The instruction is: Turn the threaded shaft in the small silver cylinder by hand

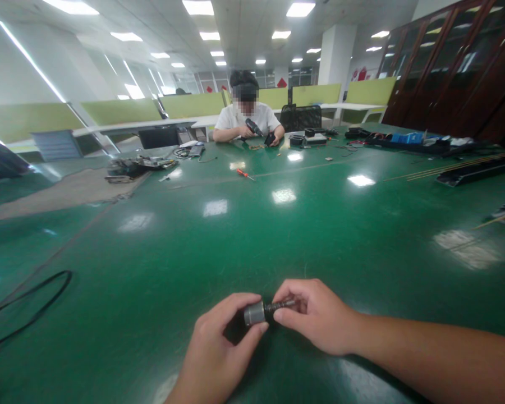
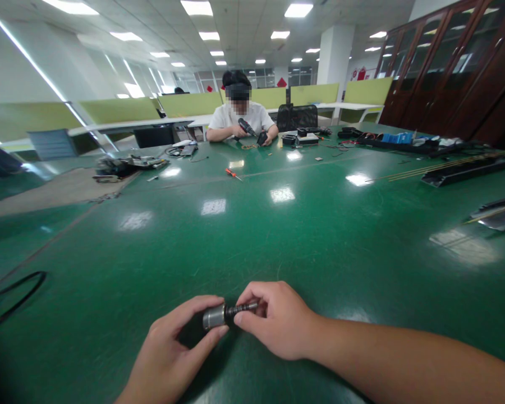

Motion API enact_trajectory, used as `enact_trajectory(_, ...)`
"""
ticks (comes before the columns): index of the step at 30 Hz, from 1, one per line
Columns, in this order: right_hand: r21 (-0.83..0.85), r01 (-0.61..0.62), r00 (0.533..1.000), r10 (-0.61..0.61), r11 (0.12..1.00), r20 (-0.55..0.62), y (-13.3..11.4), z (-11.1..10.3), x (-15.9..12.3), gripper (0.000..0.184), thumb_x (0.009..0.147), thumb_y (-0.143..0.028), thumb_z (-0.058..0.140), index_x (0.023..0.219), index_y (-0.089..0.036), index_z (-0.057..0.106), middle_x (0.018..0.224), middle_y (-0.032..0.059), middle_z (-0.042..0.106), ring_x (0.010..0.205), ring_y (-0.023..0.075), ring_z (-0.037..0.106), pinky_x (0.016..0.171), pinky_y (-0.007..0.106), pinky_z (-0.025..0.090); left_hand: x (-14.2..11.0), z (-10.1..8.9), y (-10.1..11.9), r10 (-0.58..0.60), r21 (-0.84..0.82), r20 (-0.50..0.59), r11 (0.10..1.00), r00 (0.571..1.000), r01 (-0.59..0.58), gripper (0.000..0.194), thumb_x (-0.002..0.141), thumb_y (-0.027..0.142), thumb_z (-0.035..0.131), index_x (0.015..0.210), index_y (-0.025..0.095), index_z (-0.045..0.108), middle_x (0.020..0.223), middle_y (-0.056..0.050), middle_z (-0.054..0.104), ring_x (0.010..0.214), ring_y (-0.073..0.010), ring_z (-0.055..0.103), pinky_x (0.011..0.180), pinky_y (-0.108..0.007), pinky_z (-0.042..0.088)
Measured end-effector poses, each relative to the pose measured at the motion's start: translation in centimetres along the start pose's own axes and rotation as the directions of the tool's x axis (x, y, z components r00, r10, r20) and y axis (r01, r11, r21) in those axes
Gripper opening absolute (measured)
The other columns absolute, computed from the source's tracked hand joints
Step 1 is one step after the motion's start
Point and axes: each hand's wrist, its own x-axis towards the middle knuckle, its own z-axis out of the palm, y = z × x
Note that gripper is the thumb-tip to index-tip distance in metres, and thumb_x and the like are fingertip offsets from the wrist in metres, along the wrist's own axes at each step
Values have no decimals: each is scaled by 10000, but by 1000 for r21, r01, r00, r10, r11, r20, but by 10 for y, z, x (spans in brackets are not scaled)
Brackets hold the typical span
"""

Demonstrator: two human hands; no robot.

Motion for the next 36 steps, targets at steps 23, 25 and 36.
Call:
enact_trajectory(23,17,-8,1000,9,1000,-13,-3,0,1,44,854,-217,683,890,-192,689,693,-33,609,614,122,518,600,243,400,0,-4,0,11,30,-25,999,1000,-10,207,832,293,743,1039,283,744,963,6,794,845,-190,763,784,-262,623)
enact_trajectory(25,19,-4,1000,4,1000,-12,-2,0,1,50,855,-220,684,894,-191,690,702,-30,616,618,122,520,611,247,406,0,-4,-1,14,36,-30,999,999,-13,212,830,288,744,1042,286,742,968,11,794,847,-185,762,793,-257,621)
enact_trajectory(36,34,-6,1000,7,999,-13,-3,0,0,80,853,-236,679,903,-175,692,708,-25,619,624,127,526,608,253,401,-1,-5,-5,26,53,-27,998,999,-25,223,850,321,737,1072,325,719,996,52,790,864,-161,760,803,-237,614)
